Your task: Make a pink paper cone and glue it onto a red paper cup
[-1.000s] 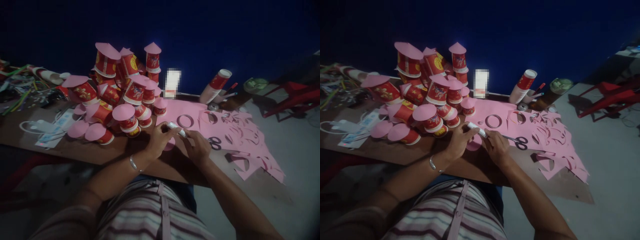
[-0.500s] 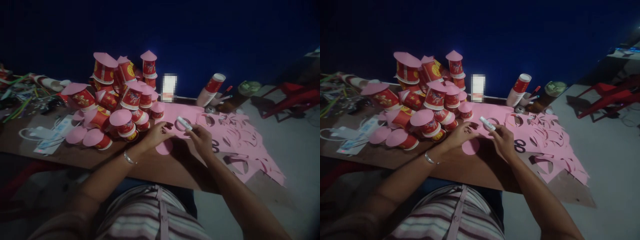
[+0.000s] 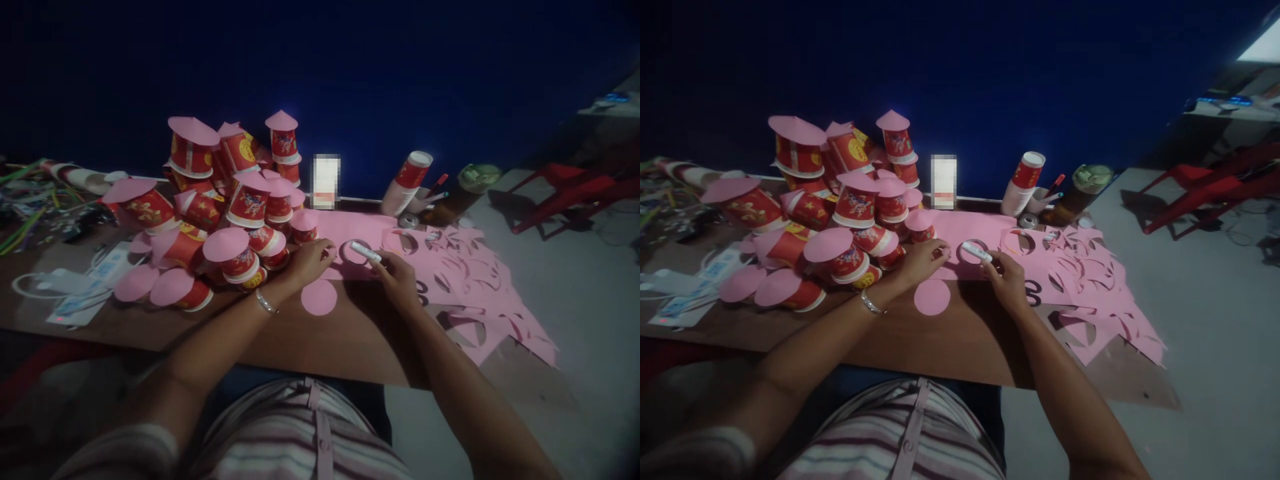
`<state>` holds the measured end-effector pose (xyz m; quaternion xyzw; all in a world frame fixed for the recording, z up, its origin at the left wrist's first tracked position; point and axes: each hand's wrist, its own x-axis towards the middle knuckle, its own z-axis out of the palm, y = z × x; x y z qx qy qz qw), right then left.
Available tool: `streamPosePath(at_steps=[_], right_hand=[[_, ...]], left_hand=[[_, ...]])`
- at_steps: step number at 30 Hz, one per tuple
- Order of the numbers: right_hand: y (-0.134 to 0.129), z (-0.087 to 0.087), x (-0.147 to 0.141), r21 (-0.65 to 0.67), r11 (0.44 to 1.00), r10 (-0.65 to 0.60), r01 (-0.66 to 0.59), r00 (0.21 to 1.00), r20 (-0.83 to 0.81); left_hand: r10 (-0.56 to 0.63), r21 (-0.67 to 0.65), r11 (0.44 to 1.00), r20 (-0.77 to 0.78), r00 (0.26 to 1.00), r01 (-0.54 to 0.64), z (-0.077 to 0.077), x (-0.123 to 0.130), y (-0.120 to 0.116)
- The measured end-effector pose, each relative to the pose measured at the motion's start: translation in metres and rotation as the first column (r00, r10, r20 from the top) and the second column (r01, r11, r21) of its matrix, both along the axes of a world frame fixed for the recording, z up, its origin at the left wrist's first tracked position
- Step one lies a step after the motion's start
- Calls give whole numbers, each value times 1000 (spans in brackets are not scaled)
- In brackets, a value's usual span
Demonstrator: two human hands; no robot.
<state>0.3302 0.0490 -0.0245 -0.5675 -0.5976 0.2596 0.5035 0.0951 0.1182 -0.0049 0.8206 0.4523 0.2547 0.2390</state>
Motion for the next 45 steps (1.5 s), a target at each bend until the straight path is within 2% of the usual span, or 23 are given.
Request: streamPosePath(at_steps=[5, 10, 12, 14, 17, 20, 24, 26, 28, 36, 39, 41, 43, 44, 45], right_hand=[[-5, 5, -10, 61, 996, 58, -64, 993, 101], [-8, 7, -11, 77, 994, 74, -83, 990, 118], [-8, 6, -9, 75, 995, 63, -70, 993, 98], [-8, 5, -8, 69, 996, 57, -62, 996, 74], [-9, 5, -8, 61, 996, 67, -70, 996, 54], [-10, 7, -10, 55, 995, 77, -80, 996, 55], [-12, 11, -12, 56, 995, 72, -78, 992, 99], [-13, 13, -12, 65, 995, 70, -80, 988, 136], [-13, 14, -12, 80, 993, 72, -87, 982, 177], [-14, 10, -13, 152, 979, 88, -139, 948, 305], [-9, 6, -8, 159, 979, 62, -124, 936, 347], [-4, 2, -1, 163, 984, 4, -71, 927, 375], [2, -2, 8, 167, 986, -81, 14, 912, 402], [5, -5, 13, 167, 984, -125, 60, 901, 415], [9, -8, 18, 168, 980, -166, 102, 889, 428]], left_hand=[[15, 27, 999, 62, 998, -17, 7, -5, -11], [1, 53, 999, 161, 987, -9, 13, -4, -15], [10, -10, 1000, 260, 966, -8, 12, -3, -15], [47, -157, 987, 405, 913, 19, 10, -3, -14], [163, -416, 898, 621, 767, 145, 6, -2, -14], [264, -546, 795, 705, 659, 265, 4, -2, -17], [337, -628, 698, 712, 616, 345, 7, -2, -18], [359, -639, 684, 714, 601, 351, 7, -3, -18], [369, -634, 698, 717, 592, 333, 7, -3, -18], [275, -574, 778, 675, 685, 253, 7, 1, -23], [225, -559, 806, 594, 772, 195, 8, 0, -20], [200, -490, 869, 472, 859, 67, 11, -5, -19], [192, -355, 930, 264, 945, -89, 14, -15, -21], [165, -291, 949, 132, 978, -121, 17, -22, -24], [102, -247, 964, 4, 995, -98, 19, -28, -28]])
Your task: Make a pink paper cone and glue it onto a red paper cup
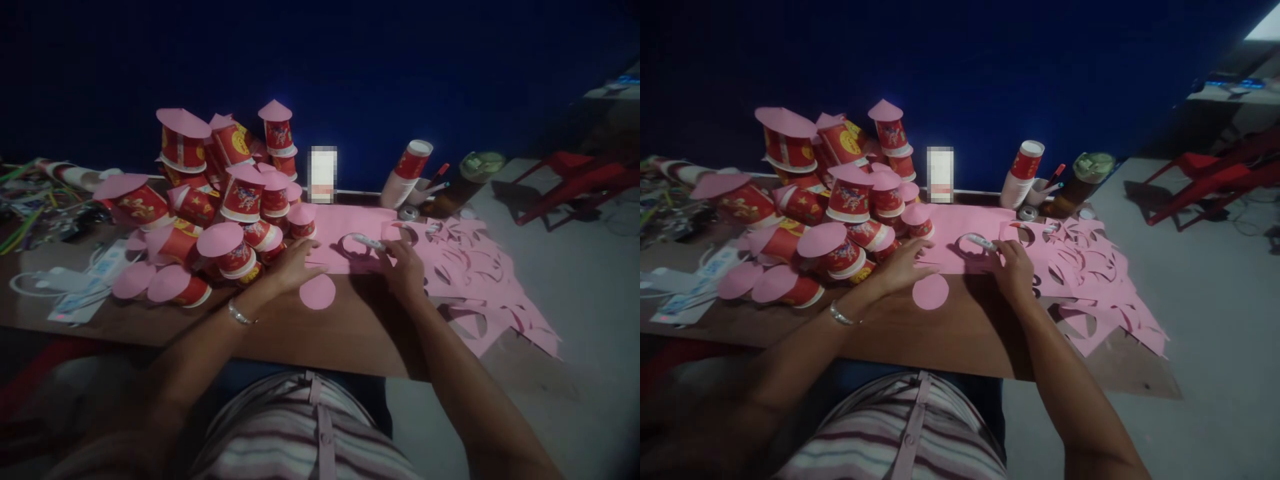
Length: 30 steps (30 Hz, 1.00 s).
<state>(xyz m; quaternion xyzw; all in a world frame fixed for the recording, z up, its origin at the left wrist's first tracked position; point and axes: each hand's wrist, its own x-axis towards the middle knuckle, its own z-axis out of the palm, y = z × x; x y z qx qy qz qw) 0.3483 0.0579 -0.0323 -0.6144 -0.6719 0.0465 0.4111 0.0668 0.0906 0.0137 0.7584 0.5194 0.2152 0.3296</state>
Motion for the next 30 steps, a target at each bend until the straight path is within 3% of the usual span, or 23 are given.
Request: streamPosePath(at_steps=[4, 7, 10, 12, 14, 17, 21, 25, 30], right_hand=[[12, -8, 11, -24, 997, -78, 79, 996, 46], [11, -6, 4, 2, 999, -46, 46, 995, 88], [-4, 2, -16, 46, 998, 30, -36, 990, 141], [-19, 8, -34, -22, 990, 141, -139, 977, 160], [-33, 13, -53, -173, 960, 256, -220, 940, 225], [-46, 21, -75, -363, 901, 362, -238, 872, 329], [-50, 26, -85, -416, 883, 386, -218, 842, 376], [-49, 24, -84, -456, 857, 402, -242, 867, 296], [-46, 20, -80, -451, 841, 411, -299, 895, 172]], left_hand=[[-168, 0, 984, -338, 926, 178, 3, -22, -24], [-118, 71, 984, -426, 897, 164, -1, -28, -40], [-95, 107, 982, -446, 890, 158, -5, -27, -47], [-107, 99, 981, -439, 892, 167, -7, -26, -49], [-129, 97, 978, -417, 900, 185, -8, -25, -50], [-155, 88, 975, -378, 913, 202, -11, -27, -52], [-157, 112, 971, -371, 915, 213, -13, -30, -55], [-135, 142, 970, -371, 919, 200, -16, -31, -56], [-152, 18, 986, -338, 929, 167, -17, -27, -52]])
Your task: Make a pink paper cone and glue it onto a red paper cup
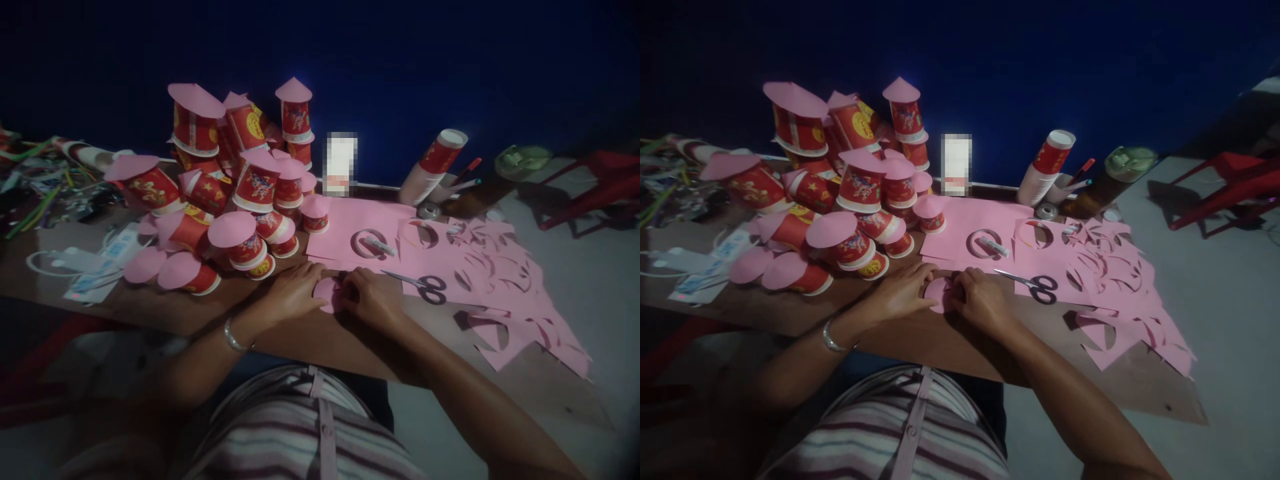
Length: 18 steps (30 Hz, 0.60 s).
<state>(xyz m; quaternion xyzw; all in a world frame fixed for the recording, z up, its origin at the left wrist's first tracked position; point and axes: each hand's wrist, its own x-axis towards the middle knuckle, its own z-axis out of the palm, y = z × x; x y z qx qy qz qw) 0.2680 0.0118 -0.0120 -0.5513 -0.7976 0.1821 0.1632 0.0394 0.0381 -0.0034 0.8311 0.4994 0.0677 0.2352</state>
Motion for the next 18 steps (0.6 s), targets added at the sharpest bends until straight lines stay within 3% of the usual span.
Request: streamPosePath(at_steps=[5, 9, 13, 18], right_hand=[[4, -6, 5, -28, 998, -62, 60, 993, -103], [5, -7, 7, -65, 996, -65, 55, 986, -154], [2, -1, 6, -3, 999, -45, 45, 998, -37], [-2, 2, 4, 9, 1000, 17, -18, 991, 132]], left_hand=[[89, -168, 983, 94, 992, -73, 6, 5, 5], [136, -115, 986, 102, 986, -124, 11, 6, 7], [32, 32, 999, 19, 999, -33, 11, 2, 4], [-75, 23, 997, -58, 996, 77, 9, 0, -2]])
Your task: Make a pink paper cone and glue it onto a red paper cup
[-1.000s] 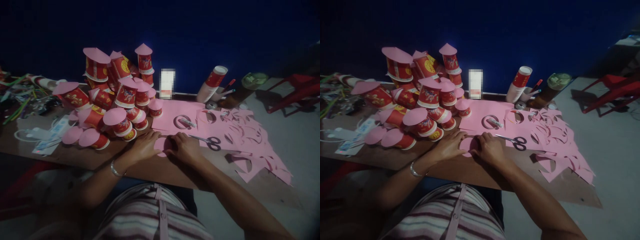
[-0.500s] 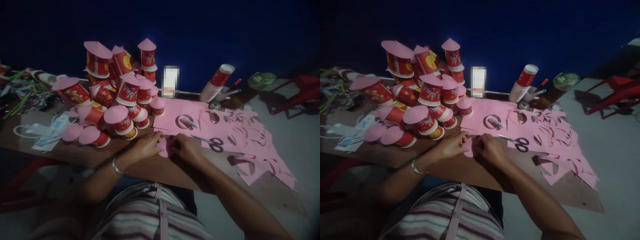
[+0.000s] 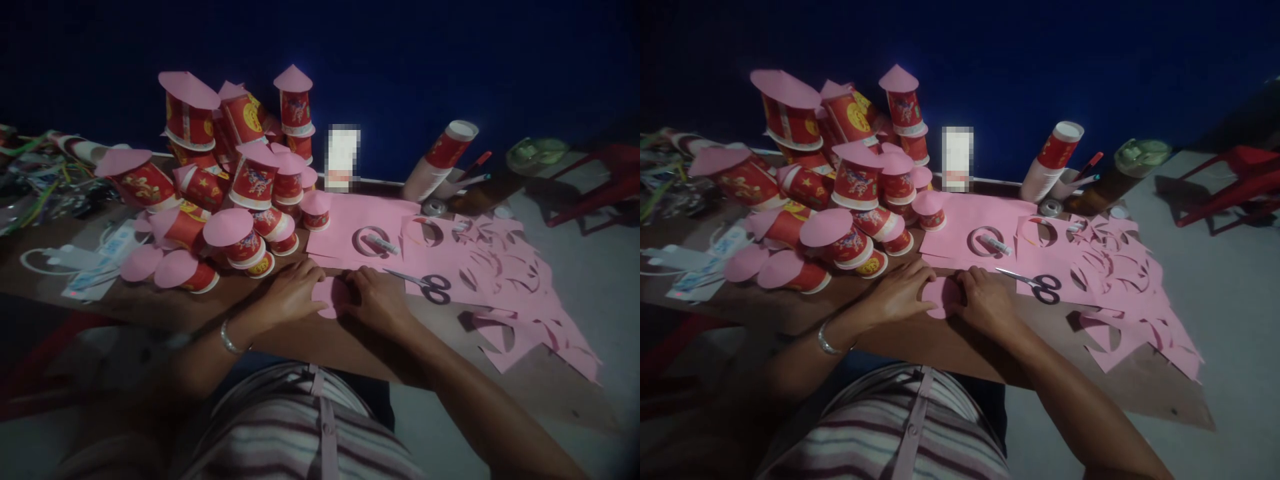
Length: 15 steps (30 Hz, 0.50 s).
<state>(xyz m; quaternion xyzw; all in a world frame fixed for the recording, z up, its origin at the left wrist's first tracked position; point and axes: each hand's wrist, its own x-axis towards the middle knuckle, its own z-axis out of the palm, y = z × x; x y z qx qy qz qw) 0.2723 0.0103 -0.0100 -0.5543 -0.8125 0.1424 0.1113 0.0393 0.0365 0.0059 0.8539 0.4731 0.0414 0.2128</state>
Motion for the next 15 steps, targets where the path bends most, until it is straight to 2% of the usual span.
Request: streamPosePath(at_steps=[5, 11, 15], right_hand=[[0, -4, 1, -43, 996, 75, -79, 994, -79], [0, -9, 4, -37, 998, 46, -50, 993, -105], [0, -8, 2, -48, 993, 98, -105, 988, -119]], left_hand=[[-16, -84, 996, 13, 1000, 17, 3, 3, -1], [-32, 12, 999, -45, 998, 33, 4, 2, -1], [-69, -33, 997, -34, 997, 68, 0, 2, -2]])
